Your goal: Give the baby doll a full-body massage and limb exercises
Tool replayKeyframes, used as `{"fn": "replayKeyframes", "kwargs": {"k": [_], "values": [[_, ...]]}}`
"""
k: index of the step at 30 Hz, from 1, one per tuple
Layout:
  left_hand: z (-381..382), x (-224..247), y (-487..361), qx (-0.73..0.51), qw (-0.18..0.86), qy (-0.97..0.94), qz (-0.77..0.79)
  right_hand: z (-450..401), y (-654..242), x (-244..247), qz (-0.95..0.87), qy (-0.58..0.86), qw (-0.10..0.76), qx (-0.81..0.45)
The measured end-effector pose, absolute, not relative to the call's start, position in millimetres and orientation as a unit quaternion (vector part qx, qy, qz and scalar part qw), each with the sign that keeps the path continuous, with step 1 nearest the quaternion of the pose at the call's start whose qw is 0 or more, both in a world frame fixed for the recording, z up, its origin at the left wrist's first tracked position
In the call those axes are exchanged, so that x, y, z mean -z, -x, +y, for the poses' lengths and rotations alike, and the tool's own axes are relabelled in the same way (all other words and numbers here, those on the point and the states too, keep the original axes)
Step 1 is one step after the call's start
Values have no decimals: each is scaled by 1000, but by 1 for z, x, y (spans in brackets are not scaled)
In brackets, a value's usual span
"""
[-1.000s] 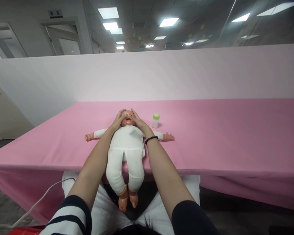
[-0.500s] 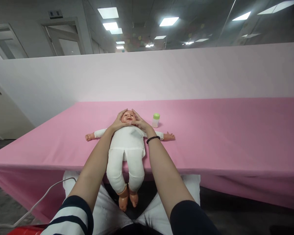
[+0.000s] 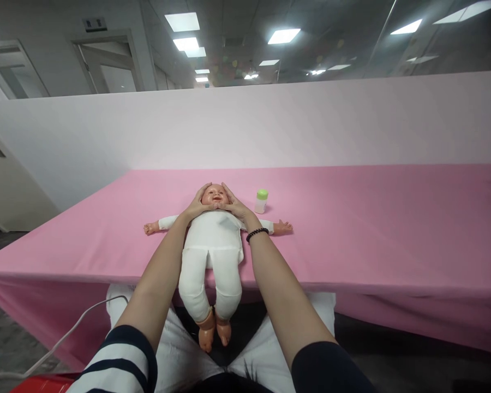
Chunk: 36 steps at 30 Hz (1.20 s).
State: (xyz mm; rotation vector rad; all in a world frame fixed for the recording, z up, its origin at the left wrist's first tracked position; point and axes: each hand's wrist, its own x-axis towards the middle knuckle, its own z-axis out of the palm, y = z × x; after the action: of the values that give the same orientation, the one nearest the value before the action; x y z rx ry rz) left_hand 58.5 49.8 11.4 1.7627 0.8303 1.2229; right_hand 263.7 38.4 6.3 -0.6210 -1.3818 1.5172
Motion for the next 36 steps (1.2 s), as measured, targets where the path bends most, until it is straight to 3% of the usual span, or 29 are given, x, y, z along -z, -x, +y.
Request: {"fn": "replayKeyframes", "kwargs": {"k": [8, 18, 26, 36], "values": [[37, -19, -58, -475, 418, -696, 340, 28, -264, -14, -560, 257, 489, -617], [38, -18, -60, -485, 525, -643, 276, 24, -261, -22, -510, 242, 485, -668], [35, -21, -59, -476, 431, -693, 326, 29, -264, -14, -567, 261, 481, -615], [27, -27, -61, -466, 459, -677, 338, 36, -265, -9, -558, 262, 474, -629]]}}
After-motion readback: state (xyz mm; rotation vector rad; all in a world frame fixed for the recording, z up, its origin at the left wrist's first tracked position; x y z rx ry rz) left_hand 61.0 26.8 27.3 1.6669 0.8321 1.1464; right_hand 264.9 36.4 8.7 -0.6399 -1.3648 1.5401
